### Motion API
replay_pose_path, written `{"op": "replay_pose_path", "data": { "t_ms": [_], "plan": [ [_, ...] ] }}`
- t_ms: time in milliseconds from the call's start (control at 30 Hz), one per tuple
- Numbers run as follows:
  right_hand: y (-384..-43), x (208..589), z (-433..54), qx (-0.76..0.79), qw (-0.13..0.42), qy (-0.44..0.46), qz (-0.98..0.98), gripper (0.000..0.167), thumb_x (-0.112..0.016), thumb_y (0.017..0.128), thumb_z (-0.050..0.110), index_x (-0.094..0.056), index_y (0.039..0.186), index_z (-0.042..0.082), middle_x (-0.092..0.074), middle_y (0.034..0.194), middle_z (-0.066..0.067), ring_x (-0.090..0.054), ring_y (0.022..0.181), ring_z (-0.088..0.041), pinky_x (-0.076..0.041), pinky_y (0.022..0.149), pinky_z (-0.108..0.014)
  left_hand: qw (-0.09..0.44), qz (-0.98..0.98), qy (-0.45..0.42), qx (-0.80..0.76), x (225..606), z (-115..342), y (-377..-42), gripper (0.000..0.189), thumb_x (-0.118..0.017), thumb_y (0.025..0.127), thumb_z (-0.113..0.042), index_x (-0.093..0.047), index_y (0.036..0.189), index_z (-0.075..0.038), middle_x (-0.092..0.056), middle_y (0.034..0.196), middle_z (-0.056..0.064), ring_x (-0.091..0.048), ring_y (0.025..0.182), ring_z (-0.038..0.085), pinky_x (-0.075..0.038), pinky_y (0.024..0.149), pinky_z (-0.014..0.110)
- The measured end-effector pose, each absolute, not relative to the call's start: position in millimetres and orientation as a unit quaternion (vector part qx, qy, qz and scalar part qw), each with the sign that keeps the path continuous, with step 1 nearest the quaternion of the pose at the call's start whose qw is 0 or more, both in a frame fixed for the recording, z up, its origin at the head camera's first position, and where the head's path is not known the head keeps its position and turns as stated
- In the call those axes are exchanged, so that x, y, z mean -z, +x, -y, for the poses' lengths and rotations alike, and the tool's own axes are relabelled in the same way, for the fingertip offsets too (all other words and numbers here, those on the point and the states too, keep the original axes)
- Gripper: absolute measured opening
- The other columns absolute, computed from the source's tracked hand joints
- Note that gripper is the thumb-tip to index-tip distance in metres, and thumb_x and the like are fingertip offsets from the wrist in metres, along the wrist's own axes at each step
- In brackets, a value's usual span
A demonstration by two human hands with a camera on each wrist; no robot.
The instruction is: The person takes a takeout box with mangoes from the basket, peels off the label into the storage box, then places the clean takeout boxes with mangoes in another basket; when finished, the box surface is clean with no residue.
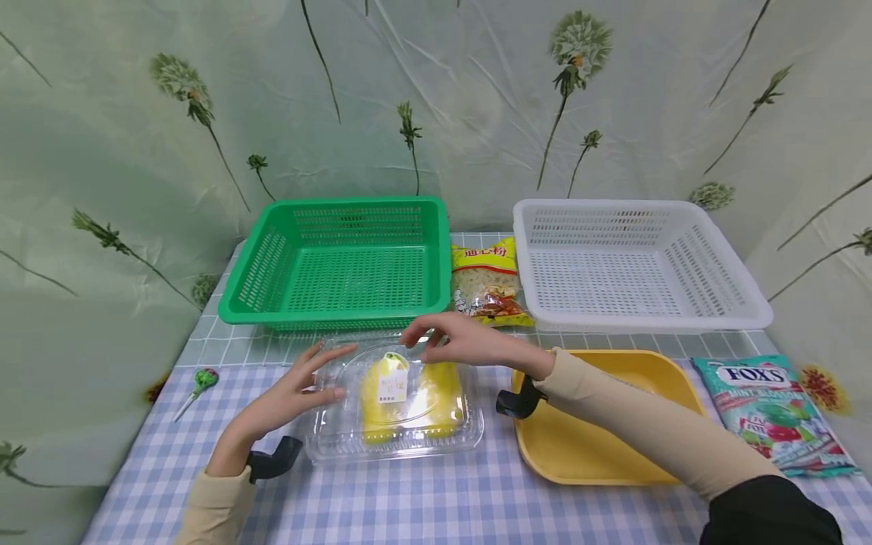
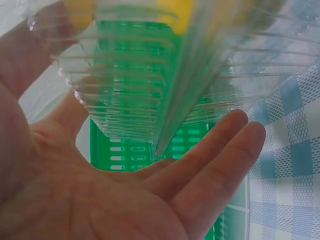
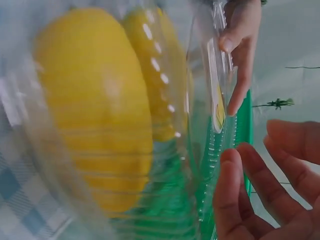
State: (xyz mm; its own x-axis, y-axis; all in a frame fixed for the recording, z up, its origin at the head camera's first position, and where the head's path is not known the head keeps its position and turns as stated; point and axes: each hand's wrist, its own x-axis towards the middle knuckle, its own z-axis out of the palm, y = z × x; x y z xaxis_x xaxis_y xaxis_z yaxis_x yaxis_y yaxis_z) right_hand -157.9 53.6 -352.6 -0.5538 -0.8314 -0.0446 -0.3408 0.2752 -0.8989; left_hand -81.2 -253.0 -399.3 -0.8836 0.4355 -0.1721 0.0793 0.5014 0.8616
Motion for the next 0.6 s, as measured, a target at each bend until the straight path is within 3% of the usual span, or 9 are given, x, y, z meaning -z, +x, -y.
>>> {"op": "replay_pose_path", "data": {
  "t_ms": [233, 600],
  "plan": [
    [-167, 352, -30, 0.412, 0.295, -0.408, -0.759, 0.033, -0.06, 0.09, -0.001, -0.059, 0.123, 0.0, -0.06, 0.121, -0.012, -0.061, 0.097, -0.02, -0.05, 0.081, -0.024, 0.19, -0.849, 0.145, -0.472, 398, 253, -80, 0.059, -0.06, 0.096, -0.023, -0.034, 0.15, -0.021, 0.007, 0.154, 0.027, 0.003, 0.138, 0.052, -0.018, 0.096, 0.075],
    [-169, 352, -16, 0.392, 0.311, -0.415, -0.76, 0.032, -0.059, 0.086, -0.007, -0.061, 0.117, -0.002, -0.063, 0.112, -0.01, -0.063, 0.085, -0.014, -0.051, 0.075, -0.024, 0.195, -0.847, 0.138, -0.474, 399, 253, -80, 0.06, -0.06, 0.096, -0.025, -0.034, 0.15, -0.021, 0.008, 0.154, 0.027, 0.003, 0.138, 0.052, -0.019, 0.096, 0.075]
  ]
}}
